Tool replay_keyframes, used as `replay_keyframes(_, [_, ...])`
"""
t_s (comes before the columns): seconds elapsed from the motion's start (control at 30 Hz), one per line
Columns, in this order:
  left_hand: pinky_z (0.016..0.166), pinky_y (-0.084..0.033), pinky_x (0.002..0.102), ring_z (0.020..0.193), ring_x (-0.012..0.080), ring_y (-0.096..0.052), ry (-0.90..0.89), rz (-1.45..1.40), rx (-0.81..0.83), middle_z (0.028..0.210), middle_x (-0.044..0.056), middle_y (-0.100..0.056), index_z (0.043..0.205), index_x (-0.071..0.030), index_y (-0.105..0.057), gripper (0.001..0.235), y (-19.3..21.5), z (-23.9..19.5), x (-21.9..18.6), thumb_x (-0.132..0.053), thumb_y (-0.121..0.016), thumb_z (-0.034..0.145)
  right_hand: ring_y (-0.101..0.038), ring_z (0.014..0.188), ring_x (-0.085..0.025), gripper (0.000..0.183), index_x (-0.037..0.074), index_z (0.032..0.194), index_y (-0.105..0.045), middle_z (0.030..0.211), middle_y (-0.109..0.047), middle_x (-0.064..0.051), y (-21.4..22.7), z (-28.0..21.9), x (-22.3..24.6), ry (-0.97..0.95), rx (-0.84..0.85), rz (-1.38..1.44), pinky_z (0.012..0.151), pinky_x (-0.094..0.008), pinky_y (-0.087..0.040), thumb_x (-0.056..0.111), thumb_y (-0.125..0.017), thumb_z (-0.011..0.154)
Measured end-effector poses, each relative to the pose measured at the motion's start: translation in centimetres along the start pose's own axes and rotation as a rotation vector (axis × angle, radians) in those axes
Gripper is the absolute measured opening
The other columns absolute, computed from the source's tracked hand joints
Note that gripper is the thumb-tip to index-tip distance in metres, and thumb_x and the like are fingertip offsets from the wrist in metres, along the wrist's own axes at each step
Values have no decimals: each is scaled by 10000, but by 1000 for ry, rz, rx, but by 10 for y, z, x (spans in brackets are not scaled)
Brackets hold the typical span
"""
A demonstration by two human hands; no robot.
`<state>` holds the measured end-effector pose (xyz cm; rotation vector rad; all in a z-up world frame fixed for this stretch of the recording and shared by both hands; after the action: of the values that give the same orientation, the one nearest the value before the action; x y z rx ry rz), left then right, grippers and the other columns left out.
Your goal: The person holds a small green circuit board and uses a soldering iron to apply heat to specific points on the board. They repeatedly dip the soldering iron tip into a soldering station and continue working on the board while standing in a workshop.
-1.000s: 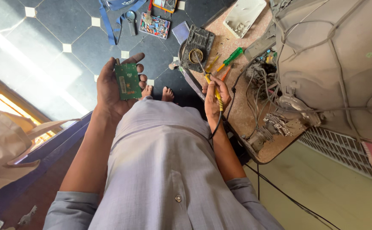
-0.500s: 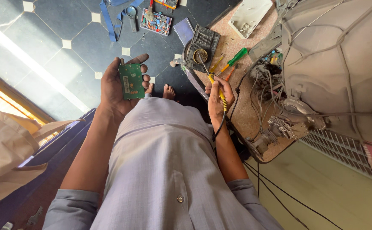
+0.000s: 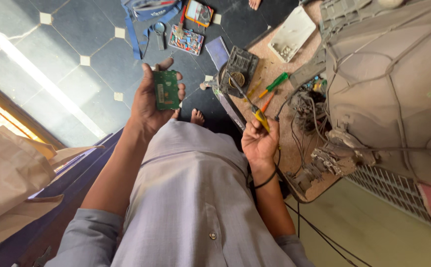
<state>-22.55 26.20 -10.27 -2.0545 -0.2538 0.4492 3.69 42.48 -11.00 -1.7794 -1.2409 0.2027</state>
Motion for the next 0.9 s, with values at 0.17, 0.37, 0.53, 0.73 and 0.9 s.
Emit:
replay_keyframes(0.17, [828,-605,401,920,290,-687,74,-46,52,1080,178,-669,1423,-17,-542,568,-10,15,7,-455,-444,1076,-546,668,-132,253,-2,859,-637,787,-639,-84,-27,-11,-17,-204,136,190,555,-175,-457,194,-580,1009])
replay_keyframes(0.37, [856,-611,382,942,284,-668,134,-104,192,1118,202,-655,1458,40,-497,539,-43,12,4,-306,-367,1066,-546,699,-130,222,-19,925,-643,812,-636,-87,-68,-19,-26,-262,216,203,588,-179,-476,177,-583,1011])
replay_keyframes(0.53, [830,-598,339,958,269,-657,237,-134,227,1199,184,-641,1496,54,-463,553,-52,2,3,-332,-333,1121,-554,713,-130,224,-49,1008,-658,833,-637,-96,-82,-20,-27,-306,225,242,601,-176,-488,157,-575,1042])
replay_keyframes(0.73, [706,-576,326,938,285,-665,280,-172,336,1143,205,-627,1515,70,-490,550,-48,-2,-4,-304,-378,1127,-551,741,-130,315,-46,985,-652,867,-632,-102,-88,-20,-31,-258,240,127,621,-170,-480,255,-657,1076])
replay_keyframes(0.9, [747,-617,354,946,326,-682,226,-154,344,1289,239,-630,1497,35,-449,509,-39,-2,-16,-221,-442,1058,-593,746,-173,181,45,1047,-656,882,-659,-94,-106,-31,-6,163,321,-454,645,-230,-481,217,-708,1029])
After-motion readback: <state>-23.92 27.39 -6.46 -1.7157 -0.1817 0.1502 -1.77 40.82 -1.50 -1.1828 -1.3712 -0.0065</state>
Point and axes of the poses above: each hand's wrist, its own z-axis towards the middle knuckle, its own y-axis out of the back of the hand, x = y × z, the point moved 6 cm from there along z, towards the middle knuckle
